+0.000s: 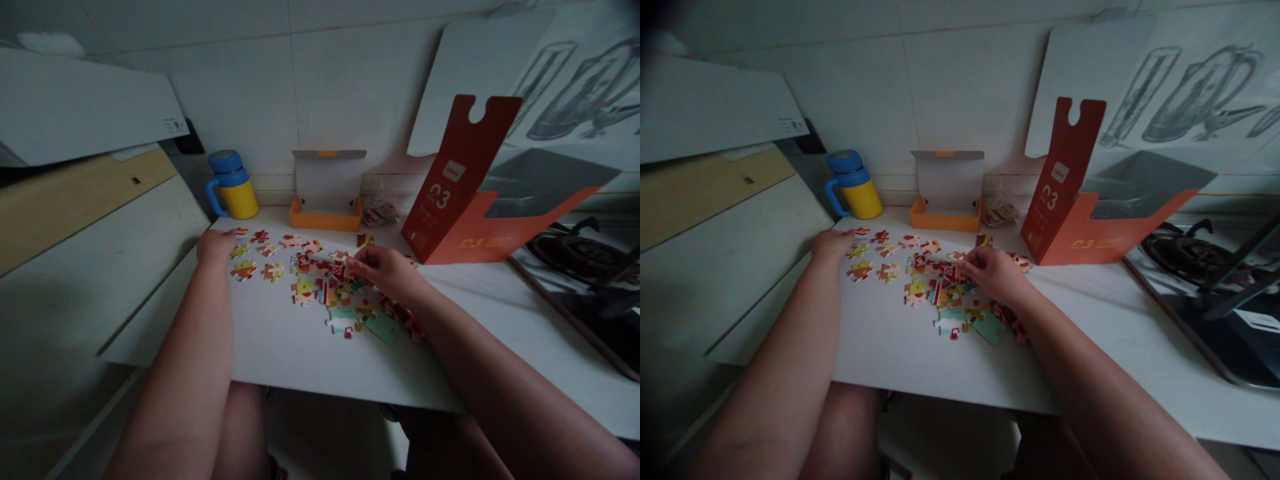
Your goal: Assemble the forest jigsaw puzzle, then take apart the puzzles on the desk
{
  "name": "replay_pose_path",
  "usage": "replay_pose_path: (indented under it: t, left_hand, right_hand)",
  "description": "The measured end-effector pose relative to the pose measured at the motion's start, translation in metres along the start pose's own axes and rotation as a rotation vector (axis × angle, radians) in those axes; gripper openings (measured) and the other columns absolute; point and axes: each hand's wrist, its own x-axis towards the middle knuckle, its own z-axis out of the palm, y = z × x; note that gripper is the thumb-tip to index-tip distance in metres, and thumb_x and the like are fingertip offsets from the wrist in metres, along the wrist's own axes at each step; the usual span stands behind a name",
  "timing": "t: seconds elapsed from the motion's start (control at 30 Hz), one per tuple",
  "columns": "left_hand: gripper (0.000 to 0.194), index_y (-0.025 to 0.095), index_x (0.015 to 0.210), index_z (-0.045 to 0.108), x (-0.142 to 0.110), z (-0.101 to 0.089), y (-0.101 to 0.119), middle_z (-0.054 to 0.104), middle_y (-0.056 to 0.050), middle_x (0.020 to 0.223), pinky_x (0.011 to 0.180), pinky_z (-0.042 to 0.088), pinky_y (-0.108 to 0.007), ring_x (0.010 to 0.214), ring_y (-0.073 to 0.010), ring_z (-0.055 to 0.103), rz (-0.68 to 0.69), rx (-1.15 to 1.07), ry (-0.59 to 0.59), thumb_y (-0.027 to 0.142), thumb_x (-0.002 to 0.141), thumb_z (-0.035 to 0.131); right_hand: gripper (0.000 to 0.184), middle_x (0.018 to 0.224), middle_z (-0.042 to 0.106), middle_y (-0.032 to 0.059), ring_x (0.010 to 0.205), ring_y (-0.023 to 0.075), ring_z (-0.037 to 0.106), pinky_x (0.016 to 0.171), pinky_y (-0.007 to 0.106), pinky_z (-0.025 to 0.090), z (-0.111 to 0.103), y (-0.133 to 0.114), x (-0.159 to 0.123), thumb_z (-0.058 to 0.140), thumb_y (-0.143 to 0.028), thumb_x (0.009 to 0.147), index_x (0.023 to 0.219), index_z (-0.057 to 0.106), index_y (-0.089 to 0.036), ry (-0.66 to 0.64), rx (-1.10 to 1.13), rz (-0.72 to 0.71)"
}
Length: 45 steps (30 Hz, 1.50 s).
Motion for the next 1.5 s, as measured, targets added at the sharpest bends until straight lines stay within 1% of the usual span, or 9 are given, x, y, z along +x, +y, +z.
replay_pose_path:
  t: [0.1, 0.2, 0.37, 0.47, 0.57, 0.9, 1.03, 1.2, 1.5]
  left_hand:
    - [0.032, 0.015, 0.101, 0.077, -0.013, -0.005, 0.015, 0.078, -0.02, 0.108, 0.077, 0.05, -0.04, 0.096, -0.0349, 0.071, 0.019, 0.099, 0.1, 0.042, 0.087, 0.07]
    - [0.033, 0.017, 0.101, 0.077, -0.045, -0.006, 0.041, 0.079, -0.013, 0.104, 0.078, 0.048, -0.033, 0.094, -0.0275, 0.07, 0.316, -0.005, 0.077, 0.045, 0.095, 0.062]
    - [0.036, 0.02, 0.112, 0.076, -0.122, 0.005, 0.087, 0.079, -0.007, 0.107, 0.081, 0.05, -0.029, 0.095, -0.0203, 0.07, 0.82, -0.462, -0.709, 0.051, 0.096, 0.065]
    - [0.028, 0.02, 0.101, 0.076, -0.156, 0.011, 0.101, 0.075, -0.003, 0.089, 0.073, 0.047, -0.028, 0.08, -0.0164, 0.065, 0.946, -0.427, -0.908, 0.046, 0.094, 0.068]
    - [0.025, 0.019, 0.089, 0.072, -0.163, 0.017, 0.104, 0.068, 0.001, 0.076, 0.065, 0.042, -0.026, 0.069, -0.0131, 0.058, 0.94, -0.429, -0.924, 0.042, 0.095, 0.068]
    - [0.019, 0.017, 0.106, 0.063, -0.137, 0.034, 0.094, 0.076, -0.004, 0.09, 0.072, 0.059, -0.027, 0.075, -0.0141, 0.073, 0.411, -0.905, -0.86, 0.025, 0.094, 0.074]
    - [0.023, 0.017, 0.113, 0.062, -0.153, 0.032, 0.1, 0.078, -0.006, 0.102, 0.079, 0.063, -0.032, 0.082, -0.0153, 0.076, 0.411, -0.958, -1.026, 0.019, 0.093, 0.074]
    - [0.025, 0.018, 0.114, 0.061, -0.159, 0.038, 0.102, 0.078, -0.006, 0.101, 0.08, 0.062, -0.033, 0.081, -0.0153, 0.076, 0.418, -0.893, -1.078, 0.023, 0.095, 0.074]
    - [0.014, 0.019, 0.107, 0.064, -0.146, 0.04, 0.097, 0.073, -0.004, 0.093, 0.072, 0.053, -0.027, 0.083, -0.0156, 0.07, 0.628, -0.615, -0.711, 0.027, 0.095, 0.068]
  right_hand:
    - [0.05, 0.069, 0.068, 0.0019, 0.057, 0.0142, 0.052, 0.052, 0.027, 0.036, 0.0, -0.002, -0.001, 0.062, -0.068, 0.093, 0.086, 0.07, -0.02, 0.003, -0.014, 0.0]
    - [0.049, 0.068, 0.067, 0.0011, 0.057, 0.0141, 0.052, 0.053, 0.027, 0.036, 0.002, -0.004, -0.002, 0.062, -0.069, 0.093, 0.087, 0.07, -0.02, 0.009, -0.012, -0.001]
    - [0.05, 0.073, 0.068, 0.0014, 0.061, 0.0144, 0.054, 0.056, 0.027, 0.038, 0.004, -0.008, -0.003, 0.062, -0.069, 0.092, 0.089, 0.069, -0.019, -0.007, 0.027, -0.026]
    - [0.049, 0.072, 0.065, 0.0006, 0.062, 0.0145, 0.052, 0.056, 0.027, 0.037, 0.006, -0.009, -0.004, 0.062, -0.067, 0.093, 0.087, 0.068, -0.019, -0.003, 0.005, -0.05]
    - [0.046, 0.073, 0.066, 0.0006, 0.062, 0.0147, 0.052, 0.055, 0.027, 0.036, 0.008, -0.01, -0.003, 0.062, -0.065, 0.094, 0.089, 0.068, -0.02, -0.013, 0.012, -0.055]
    - [0.039, 0.08, 0.075, 0.0038, 0.066, 0.0173, 0.063, 0.06, 0.028, 0.043, -0.004, -0.007, -0.001, 0.06, -0.058, 0.096, 0.096, 0.072, -0.021, 0.064, -0.075, -0.022]
    - [0.045, 0.093, 0.077, 0.0046, 0.079, 0.0188, 0.068, 0.07, 0.029, 0.051, -0.002, -0.006, -0.002, 0.057, -0.062, 0.098, 0.106, 0.076, -0.022, -0.111, 0.116, -0.077]
    - [0.046, 0.091, 0.076, 0.0042, 0.078, 0.0188, 0.068, 0.07, 0.03, 0.056, 0.002, 0.0, 0.002, 0.06, -0.065, 0.096, 0.107, 0.076, -0.023, -0.117, 0.23, 0.01]
    - [0.047, 0.142, 0.067, 0.0111, 0.098, 0.0216, 0.077, 0.084, 0.036, 0.066, 0.012, 0.002, 0.008, 0.067, -0.041, 0.095, 0.14, 0.061, -0.026, -0.023, 0.697, 0.232]
